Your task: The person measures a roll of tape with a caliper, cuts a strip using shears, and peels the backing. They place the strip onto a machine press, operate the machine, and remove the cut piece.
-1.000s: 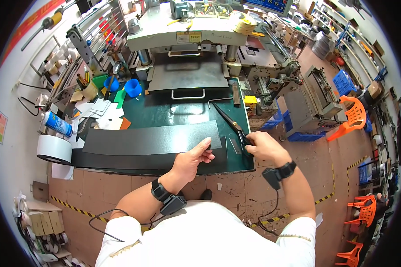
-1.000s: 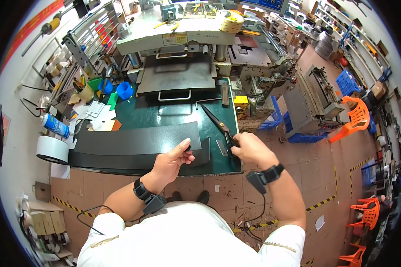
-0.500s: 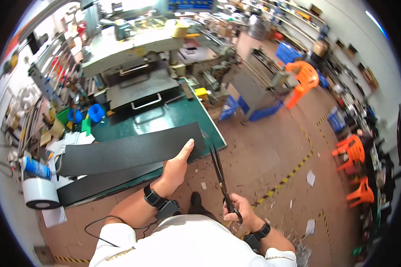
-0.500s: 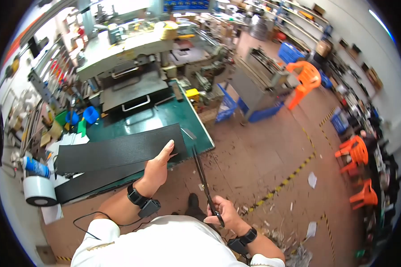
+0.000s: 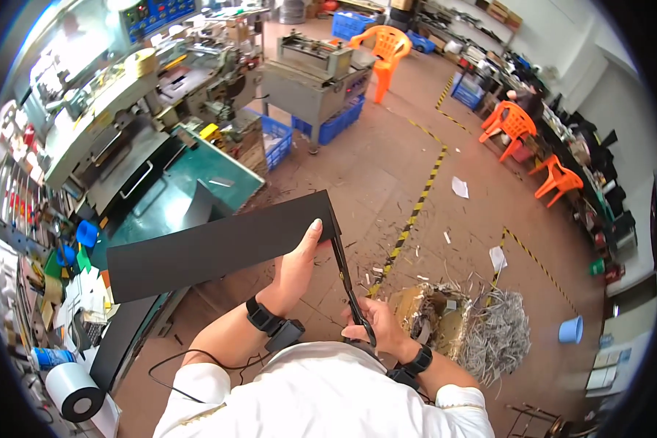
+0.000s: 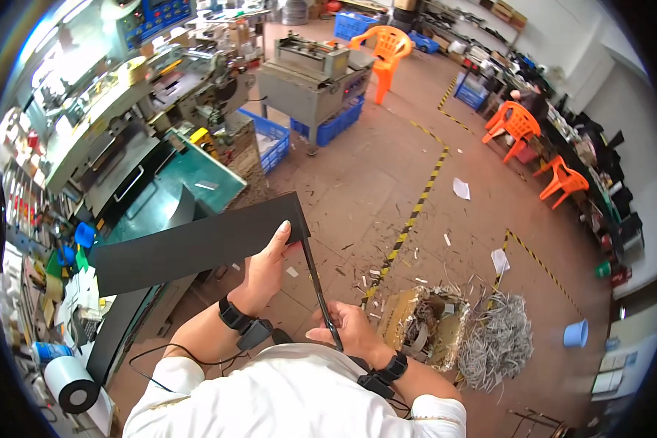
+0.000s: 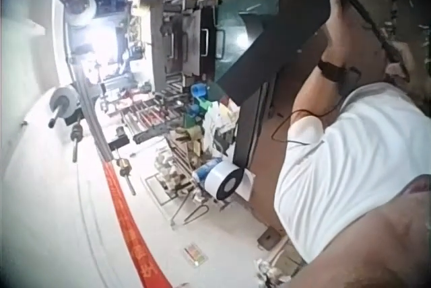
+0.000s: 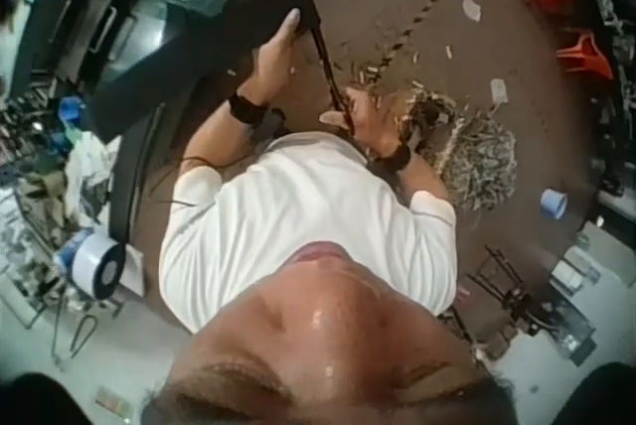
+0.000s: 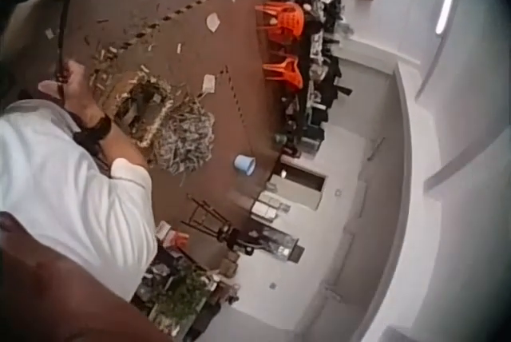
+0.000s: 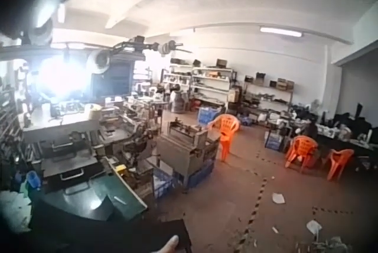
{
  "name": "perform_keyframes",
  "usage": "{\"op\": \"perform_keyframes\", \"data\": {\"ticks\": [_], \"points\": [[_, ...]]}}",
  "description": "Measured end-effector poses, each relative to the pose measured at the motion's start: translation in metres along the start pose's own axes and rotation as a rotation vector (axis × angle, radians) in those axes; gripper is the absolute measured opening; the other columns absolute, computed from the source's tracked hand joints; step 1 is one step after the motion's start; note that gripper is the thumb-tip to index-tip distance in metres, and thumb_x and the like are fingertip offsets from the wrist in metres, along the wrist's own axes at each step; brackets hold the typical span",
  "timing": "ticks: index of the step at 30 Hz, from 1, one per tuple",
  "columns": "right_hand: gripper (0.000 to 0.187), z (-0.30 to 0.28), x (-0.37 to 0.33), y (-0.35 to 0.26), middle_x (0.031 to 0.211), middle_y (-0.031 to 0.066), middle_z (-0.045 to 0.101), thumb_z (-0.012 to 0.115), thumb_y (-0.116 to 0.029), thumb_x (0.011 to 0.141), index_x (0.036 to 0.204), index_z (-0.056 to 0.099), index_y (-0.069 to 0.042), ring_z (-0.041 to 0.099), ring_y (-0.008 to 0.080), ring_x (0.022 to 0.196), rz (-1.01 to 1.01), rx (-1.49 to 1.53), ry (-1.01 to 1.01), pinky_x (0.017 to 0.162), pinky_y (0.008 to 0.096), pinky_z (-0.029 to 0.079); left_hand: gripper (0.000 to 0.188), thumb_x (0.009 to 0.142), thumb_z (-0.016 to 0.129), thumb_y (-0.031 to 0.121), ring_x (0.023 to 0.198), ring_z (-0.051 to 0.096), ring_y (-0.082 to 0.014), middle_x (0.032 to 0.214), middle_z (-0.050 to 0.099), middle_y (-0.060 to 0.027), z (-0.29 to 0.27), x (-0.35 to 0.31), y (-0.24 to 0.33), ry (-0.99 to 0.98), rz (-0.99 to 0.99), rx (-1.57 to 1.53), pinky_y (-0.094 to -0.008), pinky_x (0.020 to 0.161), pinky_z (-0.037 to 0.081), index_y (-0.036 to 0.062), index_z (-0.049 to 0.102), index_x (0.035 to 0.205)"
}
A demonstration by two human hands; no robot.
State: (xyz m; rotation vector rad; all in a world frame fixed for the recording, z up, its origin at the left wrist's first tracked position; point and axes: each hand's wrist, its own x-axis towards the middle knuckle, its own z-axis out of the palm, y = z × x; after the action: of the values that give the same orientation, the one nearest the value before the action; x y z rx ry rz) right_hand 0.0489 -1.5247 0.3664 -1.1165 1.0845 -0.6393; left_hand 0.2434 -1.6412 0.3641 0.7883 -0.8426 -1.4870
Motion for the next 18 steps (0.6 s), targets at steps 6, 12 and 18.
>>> {"op": "perform_keyframes", "data": {"ticks": [6, 12, 18], "points": [[0.037, -0.05, -0.063, 0.026, 0.082, -0.0012, 0.062, 0.086, -0.016, 0.08, 0.103, 0.062, -0.001, 0.06, 0.0061, 0.074, -0.114, -0.059, 0.156, 0.066, 0.0219, 0.048, 0.025, 0.103, 0.061, 0.026, 0.102, 0.066, -0.0144, 0.111, 0.069, -0.0022, 0.084, -0.015, -0.045, -0.066, -0.056, -0.01, -0.0364, 0.088, 0.056, 0.0081, 0.067, 0.119], [0.034, -0.113, -0.139, 0.06, 0.08, -0.0012, 0.061, 0.086, -0.017, 0.081, 0.098, 0.061, -0.002, 0.06, 0.006, 0.072, -0.093, -0.03, 0.299, 0.062, 0.0226, 0.047, 0.025, 0.103, 0.06, 0.024, 0.102, 0.067, -0.0147, 0.11, 0.069, -0.0028, 0.178, -0.039, -0.104, -0.134, -0.105, 0.042, -0.0365, 0.089, 0.056, 0.0069, 0.066, 0.12], [0.038, -0.156, -0.204, 0.101, 0.075, 0.0015, 0.062, 0.087, -0.026, 0.079, 0.09, 0.061, 0.001, 0.058, 0.007, 0.068, -0.102, 0.07, 0.465, 0.061, 0.0249, 0.049, 0.024, 0.103, 0.059, 0.023, 0.102, 0.067, -0.0158, 0.108, 0.069, -0.0037, 0.252, -0.069, -0.175, -0.248, -0.213, 0.05, -0.0364, 0.09, 0.057, 0.0055, 0.066, 0.119]]}}
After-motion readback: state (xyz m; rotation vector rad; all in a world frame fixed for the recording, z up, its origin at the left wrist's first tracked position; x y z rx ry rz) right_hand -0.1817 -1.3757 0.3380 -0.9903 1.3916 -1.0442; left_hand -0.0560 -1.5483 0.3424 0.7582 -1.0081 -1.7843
